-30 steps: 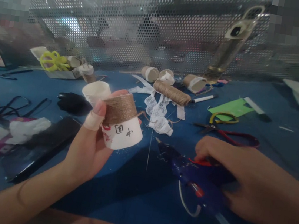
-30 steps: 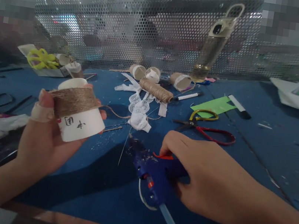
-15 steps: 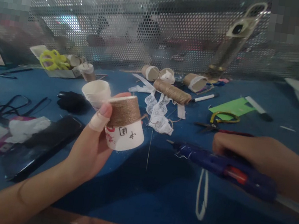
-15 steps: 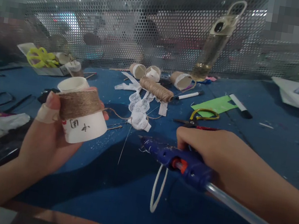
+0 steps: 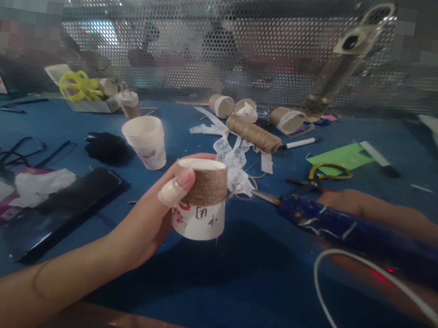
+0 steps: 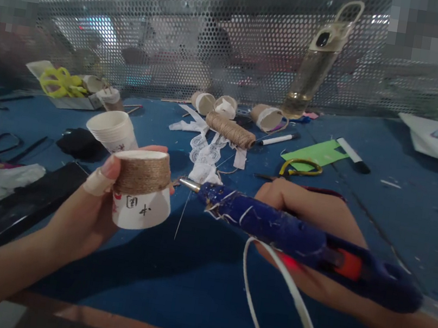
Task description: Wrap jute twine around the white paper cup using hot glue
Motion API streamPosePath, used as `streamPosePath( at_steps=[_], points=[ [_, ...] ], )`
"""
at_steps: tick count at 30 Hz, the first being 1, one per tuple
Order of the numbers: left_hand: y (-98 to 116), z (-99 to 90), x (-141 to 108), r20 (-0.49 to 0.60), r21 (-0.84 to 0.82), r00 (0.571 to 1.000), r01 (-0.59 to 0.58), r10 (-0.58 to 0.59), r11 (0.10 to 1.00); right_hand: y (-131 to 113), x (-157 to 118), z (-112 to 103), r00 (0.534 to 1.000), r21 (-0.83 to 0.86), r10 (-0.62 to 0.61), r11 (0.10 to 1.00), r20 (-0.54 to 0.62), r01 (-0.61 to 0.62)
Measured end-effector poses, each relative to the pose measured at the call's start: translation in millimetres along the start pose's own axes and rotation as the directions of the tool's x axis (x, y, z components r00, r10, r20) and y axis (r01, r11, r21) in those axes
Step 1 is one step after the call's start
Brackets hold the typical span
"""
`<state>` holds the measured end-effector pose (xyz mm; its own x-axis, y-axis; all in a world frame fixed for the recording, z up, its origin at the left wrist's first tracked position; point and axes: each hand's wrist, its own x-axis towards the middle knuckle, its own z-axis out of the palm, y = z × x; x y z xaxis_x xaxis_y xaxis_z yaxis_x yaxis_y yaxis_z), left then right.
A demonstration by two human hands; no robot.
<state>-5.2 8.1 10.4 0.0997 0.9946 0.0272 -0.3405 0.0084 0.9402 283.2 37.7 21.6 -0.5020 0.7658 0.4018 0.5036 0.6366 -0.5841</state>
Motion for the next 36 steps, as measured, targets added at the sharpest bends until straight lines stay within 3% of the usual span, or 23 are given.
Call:
streamPosePath(
  at_steps=[3, 5, 18, 36],
  points=[
    [-1.5, -0.4, -1.3, 0.054, 0.026, 0.997, 0.052, -0.054, 0.998, -1.3, 0.6, 9.1, 0.998, 0.215, -0.032, 0.976, 0.049, 0.021],
    [-2.2, 0.4, -1.7, 0.065, 0.026, 0.996, 0.065, -0.067, 0.998, -2.1, 1.2, 14.2, 0.997, 0.271, -0.046, 0.962, 0.056, 0.029],
    [-2.7, 1.8, -2.6, 0.044, 0.015, 0.998, 0.032, -0.033, 0.999, -2.0, -2.6, 21.8, 0.996, 0.257, -0.070, 0.965, 0.057, 0.053],
    [-9.4, 2.6, -4.5, 0.006, 0.148, 1.000, 0.001, -0.002, 0.989, -19.7, -6.7, 16.7, 0.996, -0.181, 0.026, 0.983, 0.088, -0.009]
  ],
)
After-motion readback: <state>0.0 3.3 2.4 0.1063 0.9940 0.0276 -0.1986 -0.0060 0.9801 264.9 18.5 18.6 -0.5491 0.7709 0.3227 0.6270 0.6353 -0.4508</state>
